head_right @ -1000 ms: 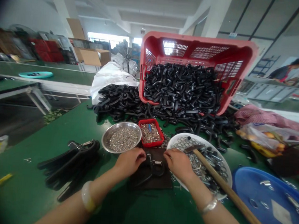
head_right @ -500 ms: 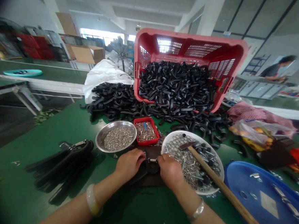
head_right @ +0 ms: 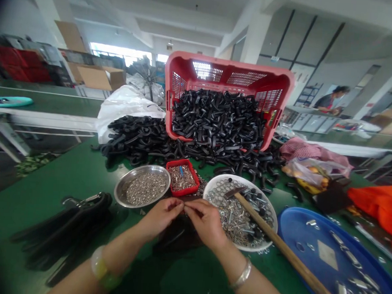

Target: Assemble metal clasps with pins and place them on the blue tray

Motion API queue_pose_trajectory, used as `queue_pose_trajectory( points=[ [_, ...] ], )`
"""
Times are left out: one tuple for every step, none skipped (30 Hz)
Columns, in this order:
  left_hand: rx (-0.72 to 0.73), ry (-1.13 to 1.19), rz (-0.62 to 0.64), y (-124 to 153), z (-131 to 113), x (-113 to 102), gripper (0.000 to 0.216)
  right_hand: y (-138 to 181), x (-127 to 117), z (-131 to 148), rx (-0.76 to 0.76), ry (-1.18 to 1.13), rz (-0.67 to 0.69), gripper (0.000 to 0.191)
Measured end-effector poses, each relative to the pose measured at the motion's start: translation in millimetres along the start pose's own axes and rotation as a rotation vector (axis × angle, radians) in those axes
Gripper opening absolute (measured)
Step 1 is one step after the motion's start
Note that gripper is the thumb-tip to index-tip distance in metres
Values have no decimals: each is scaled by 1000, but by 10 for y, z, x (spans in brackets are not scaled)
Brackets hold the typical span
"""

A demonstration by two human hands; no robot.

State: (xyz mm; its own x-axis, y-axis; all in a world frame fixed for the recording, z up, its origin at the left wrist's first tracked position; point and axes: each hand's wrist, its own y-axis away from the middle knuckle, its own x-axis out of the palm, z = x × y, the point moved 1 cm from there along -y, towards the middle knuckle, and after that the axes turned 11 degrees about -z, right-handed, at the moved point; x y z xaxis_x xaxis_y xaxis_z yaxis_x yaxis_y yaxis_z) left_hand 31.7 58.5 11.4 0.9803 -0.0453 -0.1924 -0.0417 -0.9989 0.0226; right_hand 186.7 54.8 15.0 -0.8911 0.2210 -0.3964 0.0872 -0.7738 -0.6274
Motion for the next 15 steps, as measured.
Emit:
queue_pose_trajectory(
  points=[
    [-76, 101, 29, 11, -11, 6, 26, 1, 37, 22, 39, -85, -34, 14],
    [-148, 184, 54, 26, -15, 11, 29, 1, 68, 40, 74, -136, -42, 13],
    [-210, 251, 78, 42, -14, 16, 32, 0, 91, 52, 107, -162, -35, 12],
    [-261, 299, 99, 58, -8, 17, 34, -1, 104, 59, 133, -173, -17, 12],
    [-299, 327, 115, 72, 0, 16, 36, -1, 108, 61, 151, -171, 2, 13],
    [-324, 335, 122, 82, 9, 10, 36, 3, 104, 56, 158, -154, 15, 14],
    [-336, 325, 109, 88, 18, -1, 36, 10, 96, 45, 156, -122, 13, 15],
    [-329, 302, 76, 87, 27, -17, 34, 23, 86, 28, 141, -72, 3, 15],
    [-299, 275, 29, 82, 35, -39, 32, 42, 79, 6, 115, -6, -1, 15],
    [-252, 245, -25, 73, 42, -65, 28, 67, 77, -20, 81, 72, 6, 15],
    [-197, 216, -78, 63, 50, -92, 24, 96, 82, -49, 43, 153, 31, 15],
    [-145, 188, -123, 52, 58, -120, 21, 129, 94, -79, 6, 232, 70, 15],
    [-102, 161, -149, 44, 68, -147, 19, 163, 111, -107, -26, 304, 113, 15],
    [-70, 132, -162, 39, 78, -170, 18, 196, 130, -133, -49, 365, 150, 15],
    [-49, 97, -170, 38, 90, -190, 18, 223, 149, -154, -65, 414, 171, 16]
  ],
)
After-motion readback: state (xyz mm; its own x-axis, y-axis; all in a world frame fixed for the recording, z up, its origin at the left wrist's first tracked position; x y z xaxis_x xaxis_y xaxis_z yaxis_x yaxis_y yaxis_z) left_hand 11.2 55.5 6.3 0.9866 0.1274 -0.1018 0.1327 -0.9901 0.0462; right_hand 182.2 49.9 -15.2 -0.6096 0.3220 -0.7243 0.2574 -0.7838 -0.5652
